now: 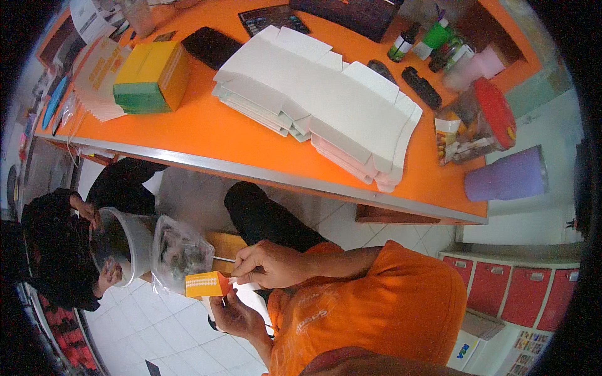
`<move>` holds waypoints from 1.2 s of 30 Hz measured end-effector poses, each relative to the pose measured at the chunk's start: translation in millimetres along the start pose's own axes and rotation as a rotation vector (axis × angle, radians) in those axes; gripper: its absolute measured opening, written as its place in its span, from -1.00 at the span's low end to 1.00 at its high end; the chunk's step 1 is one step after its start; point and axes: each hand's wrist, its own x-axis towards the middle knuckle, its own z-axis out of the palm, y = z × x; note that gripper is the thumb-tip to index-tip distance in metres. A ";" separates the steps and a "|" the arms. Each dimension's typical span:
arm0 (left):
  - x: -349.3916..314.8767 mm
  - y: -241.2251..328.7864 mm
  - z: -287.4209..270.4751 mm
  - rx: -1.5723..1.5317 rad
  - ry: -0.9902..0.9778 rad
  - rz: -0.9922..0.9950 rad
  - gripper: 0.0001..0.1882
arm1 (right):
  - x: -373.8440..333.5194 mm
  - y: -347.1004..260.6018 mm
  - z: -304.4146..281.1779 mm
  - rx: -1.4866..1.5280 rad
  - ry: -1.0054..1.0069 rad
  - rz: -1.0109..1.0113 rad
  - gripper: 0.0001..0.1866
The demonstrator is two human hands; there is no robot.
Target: The person folds flat paperboard sheets into small rectangular boxes, applying adhesive strips to secure the flaps. They repeatedly pick up a flat sheet, fold it into shape, and place the finished box on a stack on the counter.
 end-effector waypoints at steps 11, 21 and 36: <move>-1.9 14.5 6.6 0.263 0.188 0.326 -0.86 | -10.9 -19.4 8.4 -0.332 0.220 -0.189 -0.89; -5.2 13.5 10.2 -0.453 -0.020 -0.189 -0.83 | -20.1 -15.9 -7.1 -0.353 0.198 -0.137 -0.88; -12.2 11.6 7.9 -0.449 -0.073 -0.143 -0.87 | -15.7 -19.3 2.7 -0.343 0.122 -0.088 -0.90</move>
